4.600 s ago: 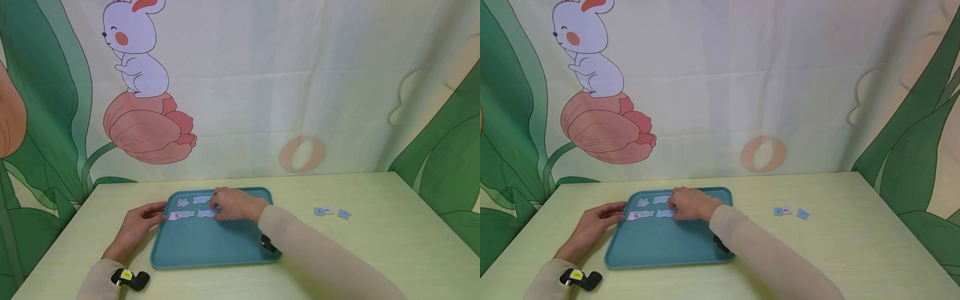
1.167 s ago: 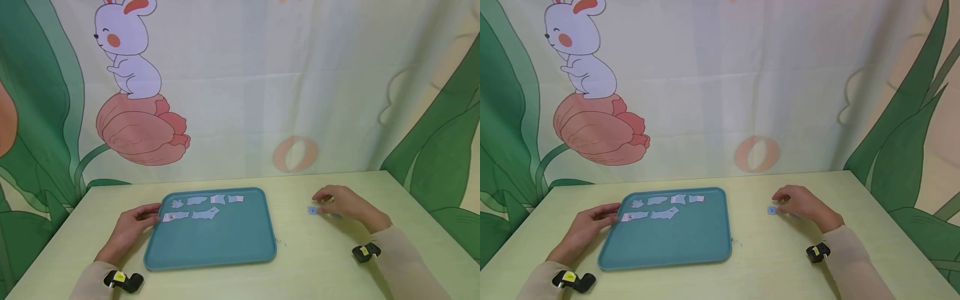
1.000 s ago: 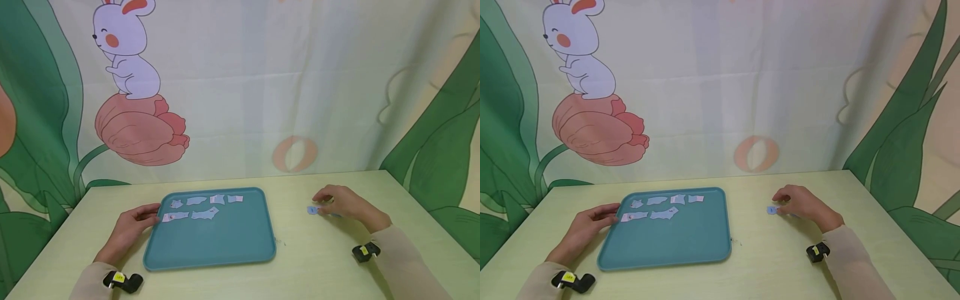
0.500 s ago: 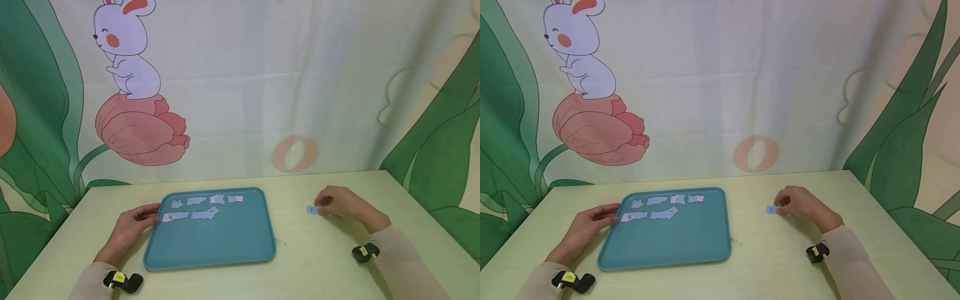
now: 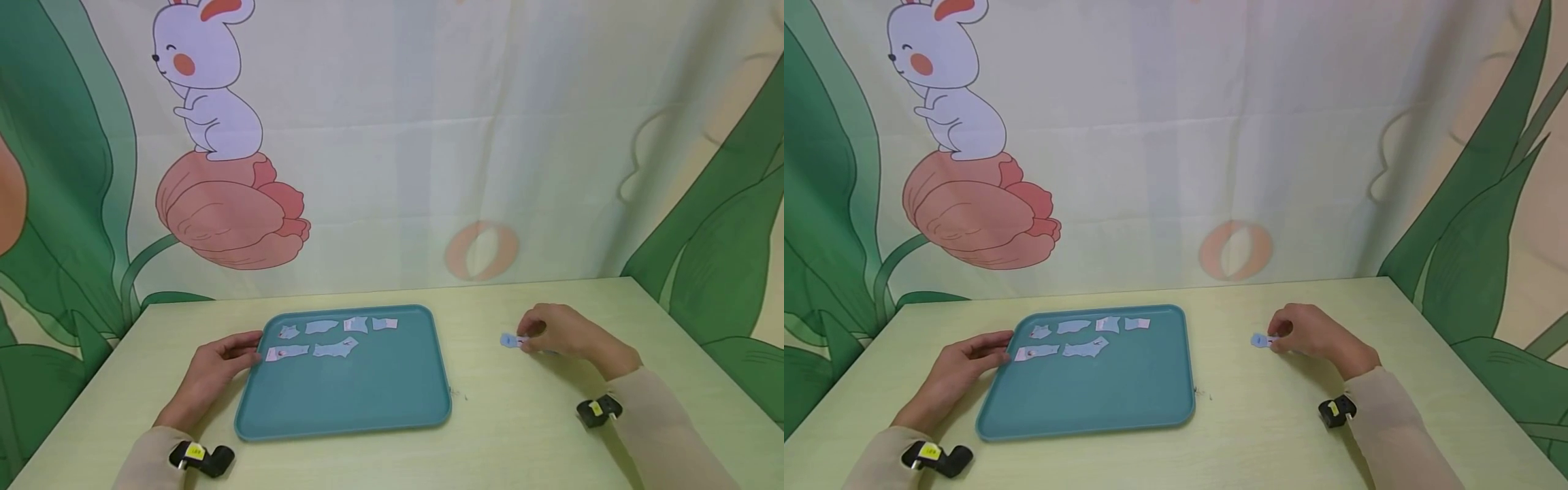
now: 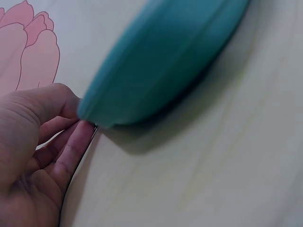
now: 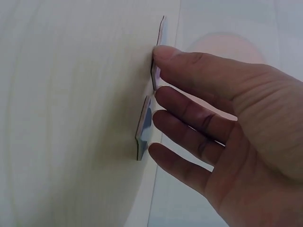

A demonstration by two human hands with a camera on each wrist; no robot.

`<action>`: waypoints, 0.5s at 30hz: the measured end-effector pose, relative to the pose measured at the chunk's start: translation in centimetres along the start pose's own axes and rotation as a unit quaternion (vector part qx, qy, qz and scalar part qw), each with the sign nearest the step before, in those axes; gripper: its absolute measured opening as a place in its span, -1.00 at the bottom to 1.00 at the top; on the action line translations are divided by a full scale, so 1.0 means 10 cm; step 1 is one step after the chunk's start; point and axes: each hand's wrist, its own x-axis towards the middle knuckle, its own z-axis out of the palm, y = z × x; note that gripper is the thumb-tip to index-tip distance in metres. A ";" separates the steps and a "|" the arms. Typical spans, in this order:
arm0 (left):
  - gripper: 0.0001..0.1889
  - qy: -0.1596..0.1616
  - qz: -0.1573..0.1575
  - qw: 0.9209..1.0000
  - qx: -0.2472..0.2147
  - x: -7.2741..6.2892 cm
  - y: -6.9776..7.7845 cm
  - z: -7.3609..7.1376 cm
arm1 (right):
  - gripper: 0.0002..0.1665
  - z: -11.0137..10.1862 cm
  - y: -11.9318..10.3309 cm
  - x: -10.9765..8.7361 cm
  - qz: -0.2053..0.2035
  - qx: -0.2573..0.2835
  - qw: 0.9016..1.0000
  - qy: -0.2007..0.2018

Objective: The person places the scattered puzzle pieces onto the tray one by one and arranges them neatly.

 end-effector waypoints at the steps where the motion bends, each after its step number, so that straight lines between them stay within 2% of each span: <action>1: -0.46 0.001 -0.003 1.000 -0.001 0.00 0.00 0.00 | -0.82 0.00 0.00 0.00 0.003 0.000 1.000 -0.001; 15: -0.45 0.001 -0.008 1.000 0.008 0.00 0.00 0.01 | -0.82 0.01 0.00 0.00 0.007 0.002 1.000 -0.002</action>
